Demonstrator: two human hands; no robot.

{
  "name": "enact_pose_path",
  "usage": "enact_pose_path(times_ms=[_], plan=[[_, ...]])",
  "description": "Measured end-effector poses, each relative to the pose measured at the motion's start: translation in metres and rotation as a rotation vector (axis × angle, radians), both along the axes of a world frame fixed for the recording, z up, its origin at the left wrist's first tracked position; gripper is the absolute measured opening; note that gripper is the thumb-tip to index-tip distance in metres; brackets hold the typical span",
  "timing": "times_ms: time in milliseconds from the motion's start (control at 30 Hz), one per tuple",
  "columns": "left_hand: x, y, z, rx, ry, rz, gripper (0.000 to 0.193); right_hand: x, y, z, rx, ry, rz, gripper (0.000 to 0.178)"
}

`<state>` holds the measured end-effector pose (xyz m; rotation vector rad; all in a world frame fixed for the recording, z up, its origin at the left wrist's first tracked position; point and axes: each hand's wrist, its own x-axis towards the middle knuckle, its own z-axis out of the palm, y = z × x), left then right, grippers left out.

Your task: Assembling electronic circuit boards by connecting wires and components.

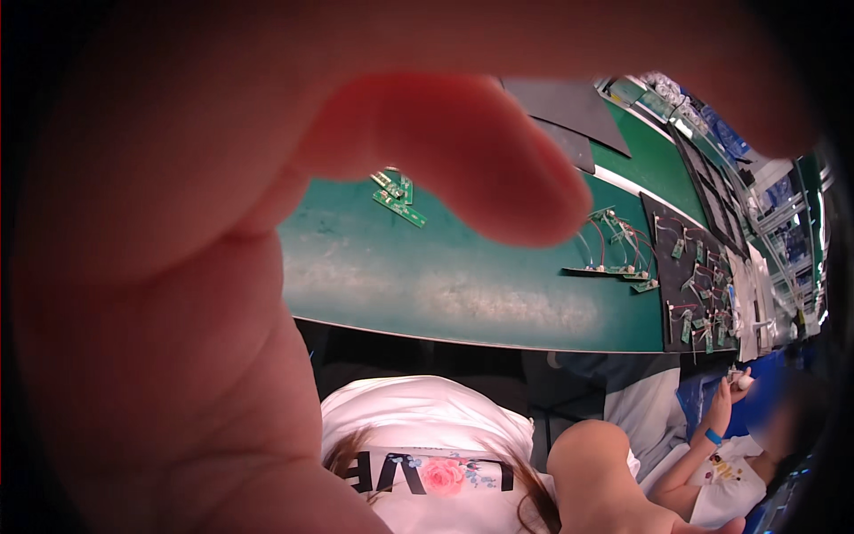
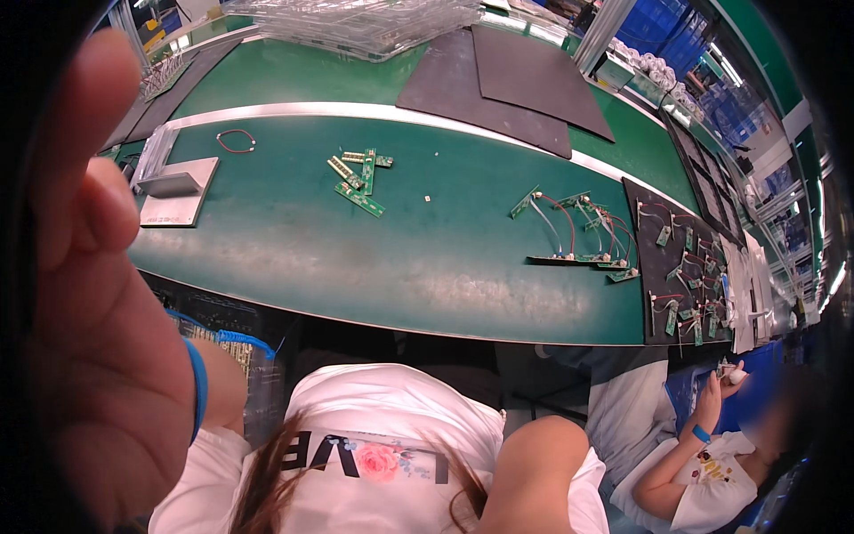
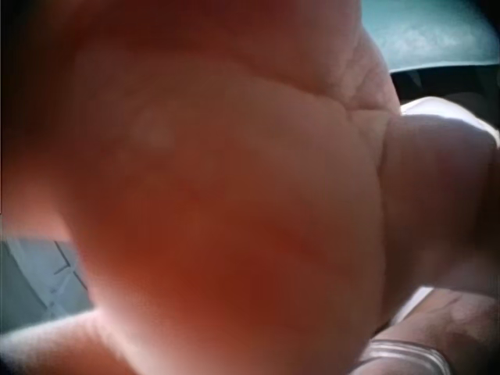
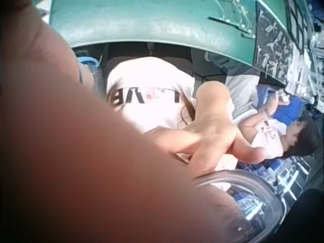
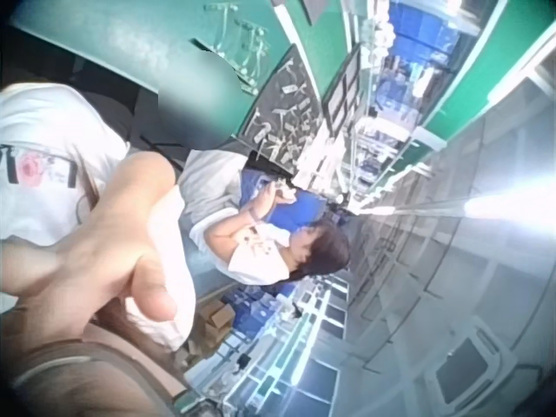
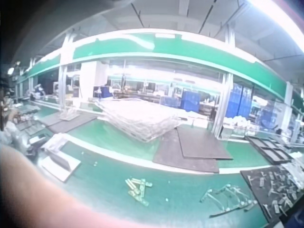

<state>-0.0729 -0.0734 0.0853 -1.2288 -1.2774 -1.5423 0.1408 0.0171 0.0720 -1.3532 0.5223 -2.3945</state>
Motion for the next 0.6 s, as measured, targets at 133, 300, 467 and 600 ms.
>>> enact_pose_path(times_ms=[133, 300, 467, 600], plan=[[-0.015, 0.016, -0.007, -0.018, -0.044, 0.012, 0.128, -0.011, -0.002, -0.006, -0.026, -0.071, 0.366, 0.066], [-0.003, 0.010, -0.016, -0.035, -0.090, 0.039, 0.127, -0.031, -0.001, -0.008, -0.013, -0.124, 0.256, 0.064], [-0.006, 0.009, -0.015, -0.043, -0.117, 0.064, 0.126, -0.013, -0.001, -0.011, 0.020, -0.171, 0.116, 0.061], [-0.006, 0.004, -0.016, -0.043, -0.136, 0.084, 0.125, -0.014, -0.001, -0.013, 0.055, -0.206, 0.005, 0.059]])
